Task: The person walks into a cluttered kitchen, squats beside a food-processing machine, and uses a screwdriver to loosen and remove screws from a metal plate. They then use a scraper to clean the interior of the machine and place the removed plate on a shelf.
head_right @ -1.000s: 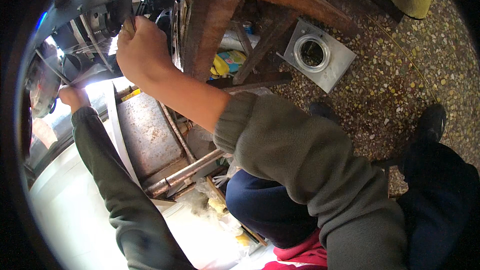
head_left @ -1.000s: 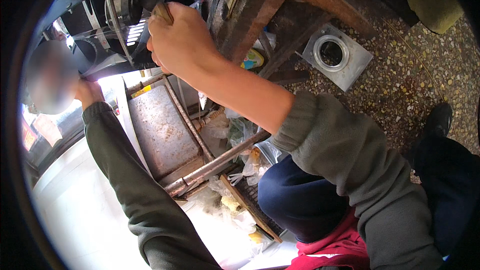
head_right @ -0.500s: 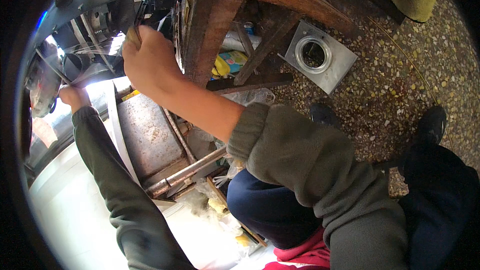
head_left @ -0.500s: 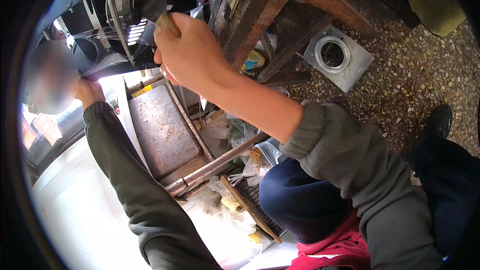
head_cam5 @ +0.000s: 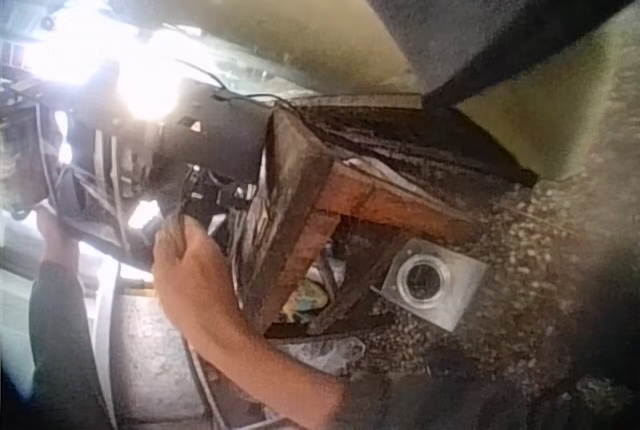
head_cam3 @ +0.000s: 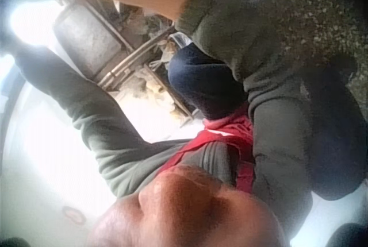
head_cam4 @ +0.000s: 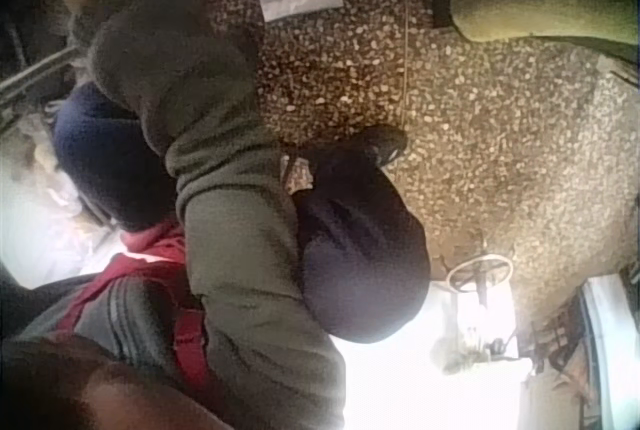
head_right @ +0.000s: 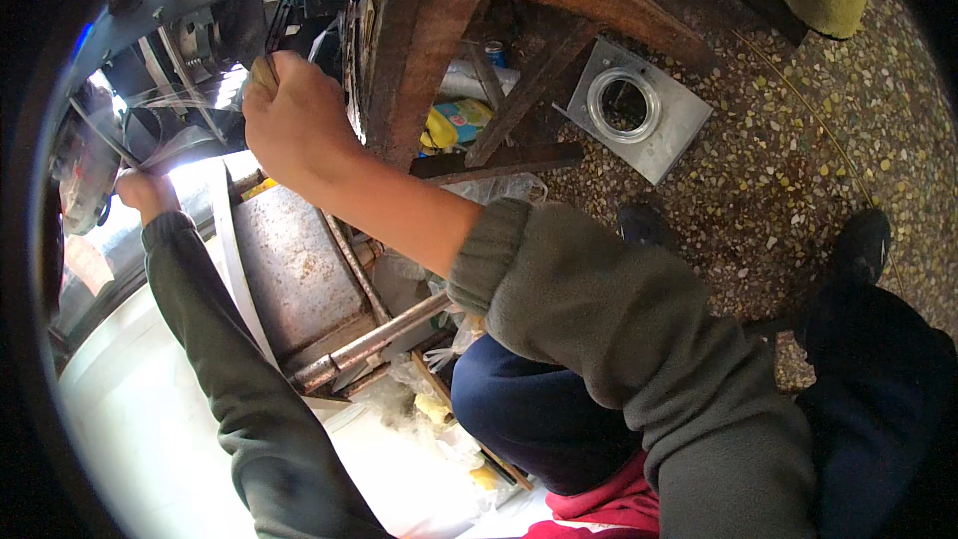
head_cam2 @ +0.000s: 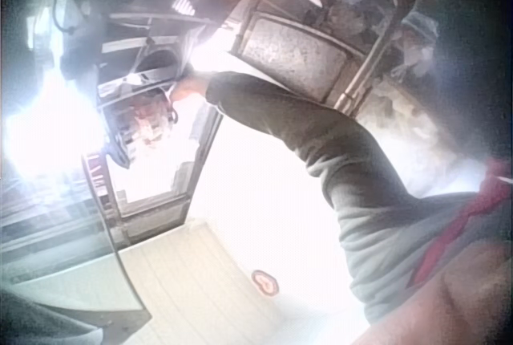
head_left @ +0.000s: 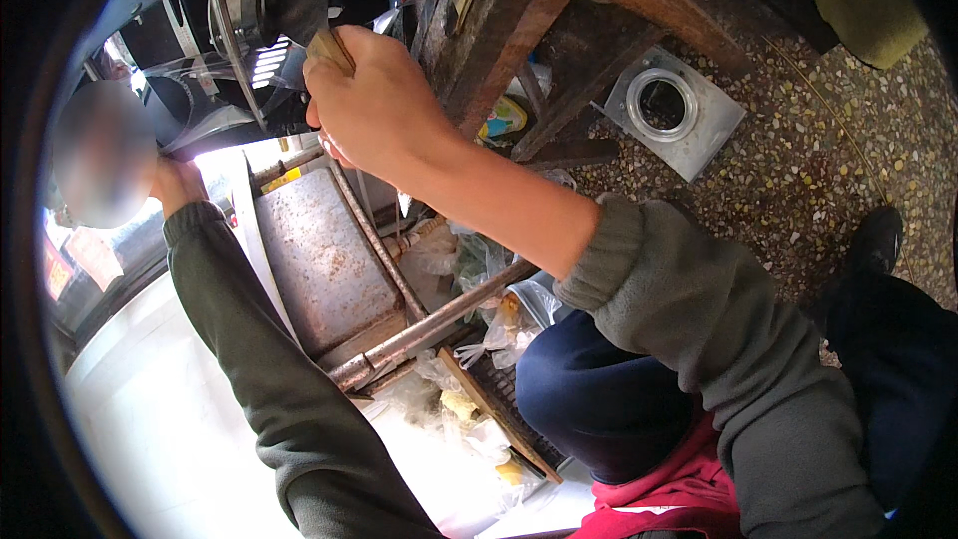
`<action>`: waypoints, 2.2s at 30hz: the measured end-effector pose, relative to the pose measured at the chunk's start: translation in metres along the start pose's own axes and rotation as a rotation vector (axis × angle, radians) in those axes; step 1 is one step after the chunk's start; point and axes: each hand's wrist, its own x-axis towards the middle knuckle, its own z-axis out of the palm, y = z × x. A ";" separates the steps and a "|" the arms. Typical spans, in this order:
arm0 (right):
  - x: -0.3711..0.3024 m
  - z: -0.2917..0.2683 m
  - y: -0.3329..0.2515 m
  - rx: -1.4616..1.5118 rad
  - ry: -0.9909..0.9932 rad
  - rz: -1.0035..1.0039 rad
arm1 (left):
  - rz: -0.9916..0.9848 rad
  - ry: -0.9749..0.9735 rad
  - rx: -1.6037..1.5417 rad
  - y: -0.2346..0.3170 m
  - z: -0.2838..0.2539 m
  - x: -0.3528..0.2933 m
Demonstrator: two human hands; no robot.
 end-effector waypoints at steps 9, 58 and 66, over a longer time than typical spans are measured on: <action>-0.012 0.000 -0.017 -0.082 0.019 -0.021 | -0.069 0.157 0.101 0.010 0.011 -0.013; 0.009 0.001 -0.026 -0.413 0.088 -0.104 | -0.068 0.203 0.051 0.011 0.015 -0.018; -0.030 -0.009 -0.022 -0.303 -0.001 -0.150 | 0.103 0.105 0.473 -0.019 -0.025 0.018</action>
